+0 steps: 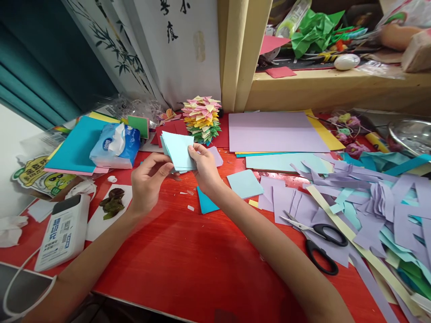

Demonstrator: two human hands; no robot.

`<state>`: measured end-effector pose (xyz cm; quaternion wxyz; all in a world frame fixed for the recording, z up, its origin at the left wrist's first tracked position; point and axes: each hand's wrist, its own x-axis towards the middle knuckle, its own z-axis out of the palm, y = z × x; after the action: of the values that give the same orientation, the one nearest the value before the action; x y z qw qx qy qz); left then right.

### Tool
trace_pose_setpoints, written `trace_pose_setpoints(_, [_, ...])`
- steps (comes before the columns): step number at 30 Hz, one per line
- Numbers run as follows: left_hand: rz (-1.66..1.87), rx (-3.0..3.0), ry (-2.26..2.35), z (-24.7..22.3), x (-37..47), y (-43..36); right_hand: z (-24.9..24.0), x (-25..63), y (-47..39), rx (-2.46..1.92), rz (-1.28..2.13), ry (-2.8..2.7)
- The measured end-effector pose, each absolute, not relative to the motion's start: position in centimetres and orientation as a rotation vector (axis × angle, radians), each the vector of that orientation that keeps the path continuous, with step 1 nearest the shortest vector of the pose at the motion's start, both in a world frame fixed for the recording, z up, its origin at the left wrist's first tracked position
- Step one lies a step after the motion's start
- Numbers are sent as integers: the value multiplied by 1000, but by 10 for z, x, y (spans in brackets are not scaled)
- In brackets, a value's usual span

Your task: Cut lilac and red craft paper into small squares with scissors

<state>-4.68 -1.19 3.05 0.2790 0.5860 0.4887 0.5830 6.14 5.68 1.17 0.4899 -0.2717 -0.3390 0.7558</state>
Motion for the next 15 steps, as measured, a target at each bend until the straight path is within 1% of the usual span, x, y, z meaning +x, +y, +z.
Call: trace_pose_setpoints(15, [1521,1493,1253,30,-45,-11,11,62,56,-674,1809,-857])
